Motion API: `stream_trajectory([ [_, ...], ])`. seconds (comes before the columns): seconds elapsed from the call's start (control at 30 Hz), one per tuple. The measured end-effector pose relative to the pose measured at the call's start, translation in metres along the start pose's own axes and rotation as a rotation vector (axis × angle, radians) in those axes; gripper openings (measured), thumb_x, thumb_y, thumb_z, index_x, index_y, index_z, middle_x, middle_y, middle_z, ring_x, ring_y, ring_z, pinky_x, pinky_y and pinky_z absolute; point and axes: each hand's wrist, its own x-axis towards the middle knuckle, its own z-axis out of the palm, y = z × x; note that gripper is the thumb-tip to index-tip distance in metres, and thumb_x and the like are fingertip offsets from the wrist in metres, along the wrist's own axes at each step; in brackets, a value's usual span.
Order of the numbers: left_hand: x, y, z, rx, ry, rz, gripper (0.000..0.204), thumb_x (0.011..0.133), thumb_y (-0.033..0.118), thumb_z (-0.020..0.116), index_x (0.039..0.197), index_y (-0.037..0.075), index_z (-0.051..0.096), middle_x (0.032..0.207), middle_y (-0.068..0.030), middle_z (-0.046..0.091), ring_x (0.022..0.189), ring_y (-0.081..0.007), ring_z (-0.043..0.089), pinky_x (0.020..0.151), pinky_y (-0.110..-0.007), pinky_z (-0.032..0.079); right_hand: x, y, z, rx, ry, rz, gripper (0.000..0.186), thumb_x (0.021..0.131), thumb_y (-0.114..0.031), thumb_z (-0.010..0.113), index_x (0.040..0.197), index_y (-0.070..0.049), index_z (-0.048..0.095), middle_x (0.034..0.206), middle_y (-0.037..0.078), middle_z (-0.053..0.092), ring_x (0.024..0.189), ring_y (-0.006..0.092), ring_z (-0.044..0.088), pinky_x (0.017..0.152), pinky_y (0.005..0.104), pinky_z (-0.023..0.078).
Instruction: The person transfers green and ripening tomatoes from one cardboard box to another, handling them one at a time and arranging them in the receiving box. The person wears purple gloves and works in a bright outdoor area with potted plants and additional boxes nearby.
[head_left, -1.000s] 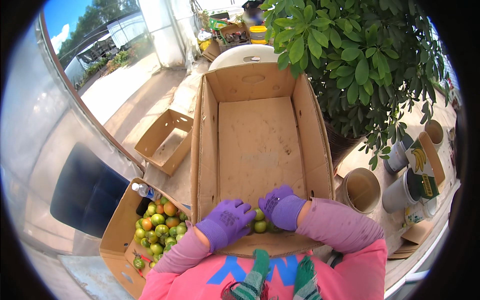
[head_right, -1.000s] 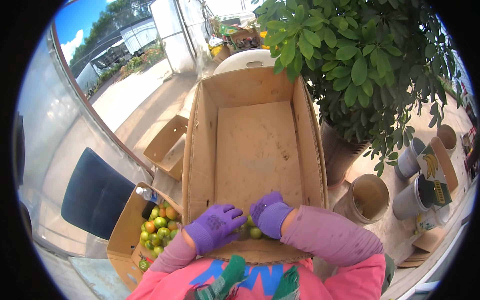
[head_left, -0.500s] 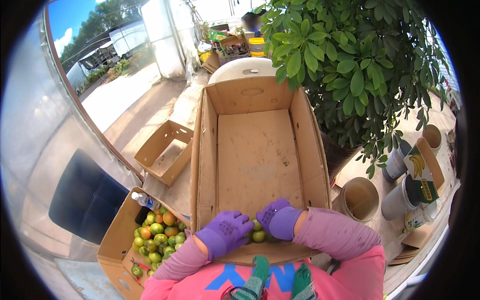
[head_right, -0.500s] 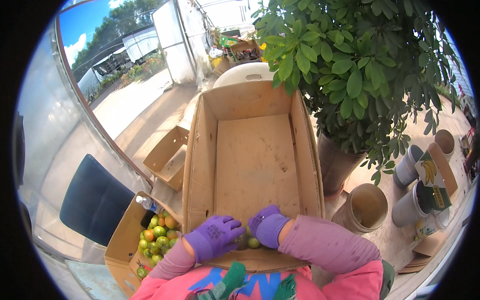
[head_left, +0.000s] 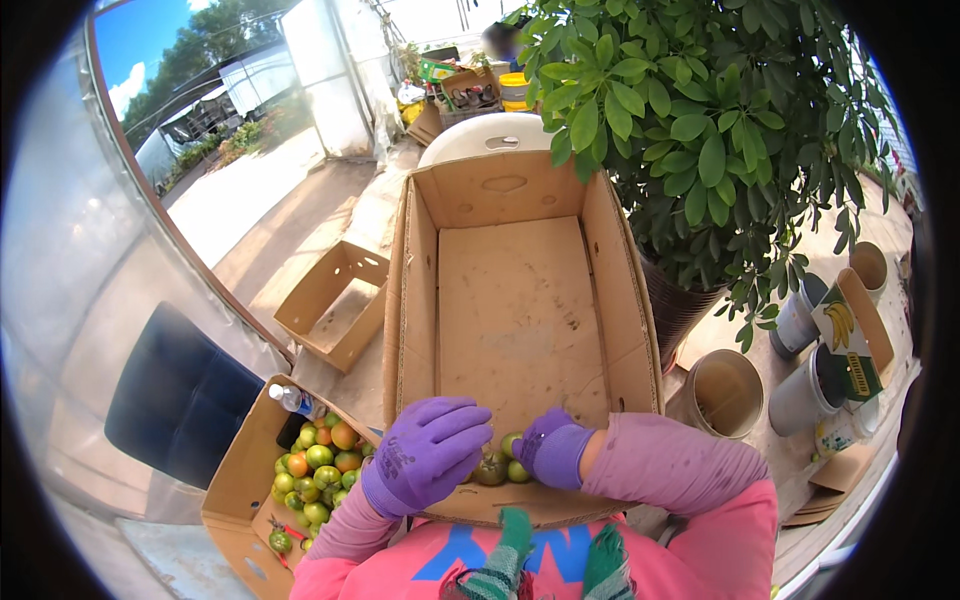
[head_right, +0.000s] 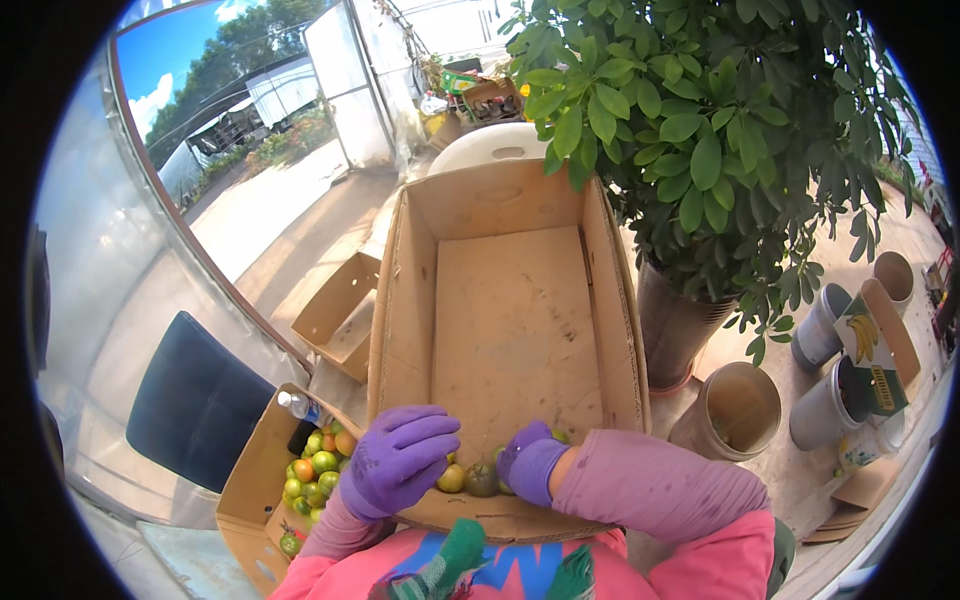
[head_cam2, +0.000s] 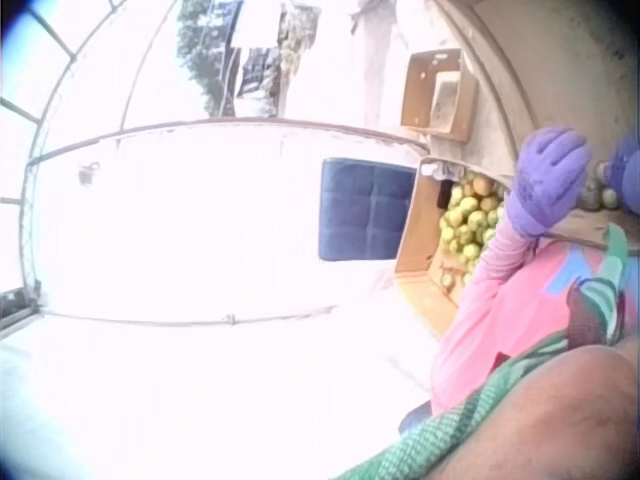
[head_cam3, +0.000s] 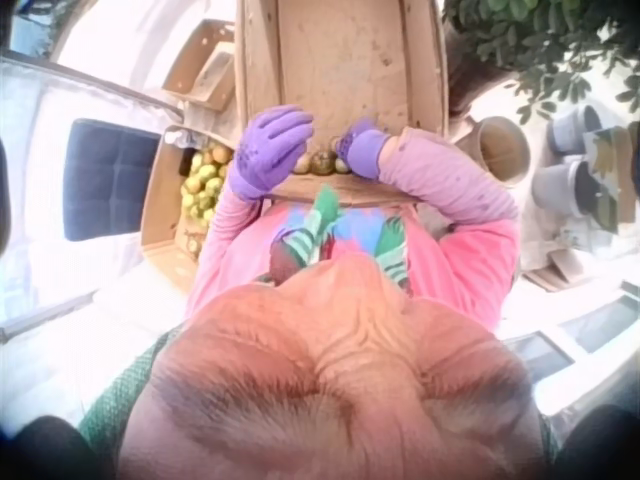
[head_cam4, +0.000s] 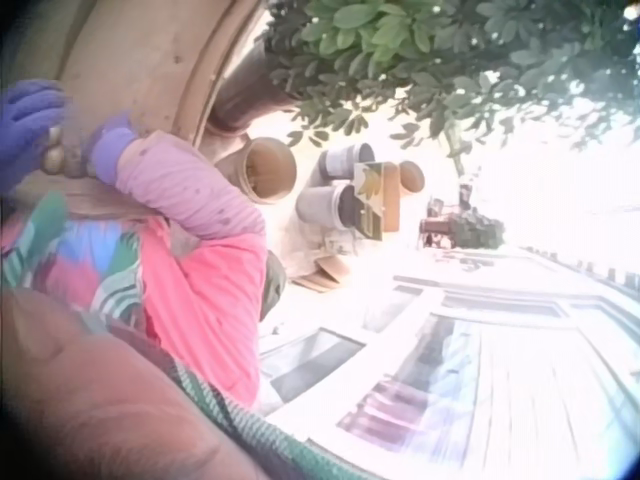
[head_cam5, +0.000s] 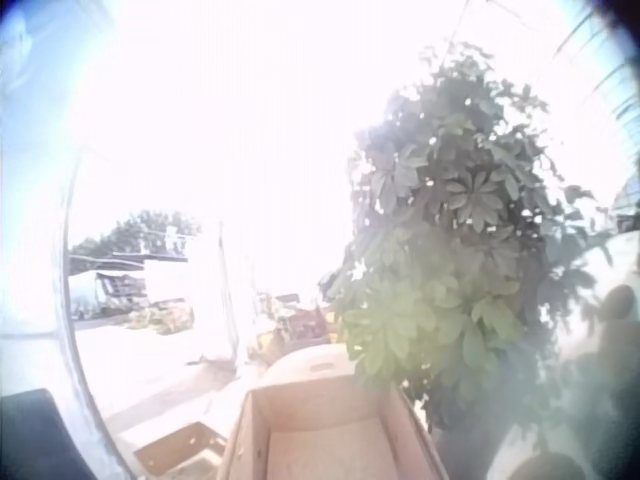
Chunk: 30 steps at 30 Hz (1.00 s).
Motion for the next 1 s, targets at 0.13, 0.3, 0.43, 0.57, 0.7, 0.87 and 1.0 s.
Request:
stream_trajectory([
  [0.13,-0.060,-0.020,-0.034,0.126,0.522,-0.455,0.028,0.085,0.000,0.070,0.114,0.003,0.069,0.108,-0.0131,0.070,0.102,-0.0314,0.067,0.092,-0.042,0.053,-0.003,0.005,0.004,0.035,0.006,-0.034,0.025,0.094,-0.022,0.061,0.115,-0.011,0.065,0.094,0.015,0.076,0.090,0.0359,0.075,0.075,0.0476,0.054],
  [0.3,-0.183,-0.070,-0.049,0.298,0.248,-1.080,0.032,0.083,0.014,0.078,0.112,0.003,0.069,0.101,-0.0163,0.069,0.097,-0.0347,0.067,0.089,-0.043,0.054,-0.003,0.006,-0.006,-0.001,0.002,-0.065,0.029,0.087,-0.021,0.072,0.114,-0.013,0.074,0.102,0.009,0.078,0.096,0.0308,0.076,0.073,0.0464,0.056],
  [0.43,-0.262,-0.087,-0.020,0.377,-0.412,-1.078,0.049,0.076,0.031,0.084,0.117,0.010,0.070,0.113,-0.0146,0.068,0.108,-0.0362,0.063,0.096,-0.047,0.050,-0.003,0.006,-0.011,0.001,0.024,-0.063,0.027,0.086,-0.021,0.074,0.112,-0.013,0.075,0.102,0.007,0.078,0.096,0.0302,0.076,0.072,0.0459,0.055],
  [0.57,-0.281,-0.086,0.014,0.425,-0.619,-0.958,0.053,0.074,0.035,0.084,0.121,0.016,0.069,0.120,-0.0095,0.066,0.112,-0.0334,0.060,0.097,-0.046,0.049,-0.004,0.007,-0.016,0.006,-0.044,-0.052,0.026,0.087,-0.024,0.075,0.111,-0.015,0.080,0.106,0.004,0.079,0.099,0.0276,0.076,0.070,0.0452,0.056],
  [0.7,-0.276,-0.088,0.023,0.554,-0.712,-0.972,0.053,0.070,0.037,0.085,0.119,0.022,0.070,0.116,-0.0059,0.066,0.111,-0.0303,0.059,0.096,-0.045,0.048,-0.002,0.008,-0.006,-0.003,0.020,-0.015,0.027,0.087,-0.024,0.075,0.112,-0.016,0.080,0.106,0.005,0.079,0.100,0.0274,0.076,0.070,0.0452,0.057],
  [0.87,-0.265,-0.086,0.028,0.639,-0.771,-0.967,0.048,0.071,0.036,0.085,0.112,0.019,0.069,0.115,-0.0056,0.065,0.110,-0.0306,0.059,0.097,-0.046,0.046,-0.001,0.007,-0.006,0.026,-0.003,-0.033,0.027,0.087,-0.024,0.075,0.112,-0.015,0.079,0.106,0.005,0.079,0.100,0.0278,0.076,0.071,0.0450,0.057],
  [1.0,-0.304,-0.102,0.023,0.484,-0.508,-0.868,0.045,0.071,0.033,0.086,0.109,0.016,0.067,0.118,-0.0077,0.064,0.114,-0.0325,0.059,0.099,-0.048,0.047,-0.001,0.006,-0.006,0.044,0.018,-0.025,0.026,0.087,-0.023,0.074,0.111,-0.015,0.079,0.106,0.006,0.079,0.100,0.0277,0.076,0.070,0.0449,0.057],
])
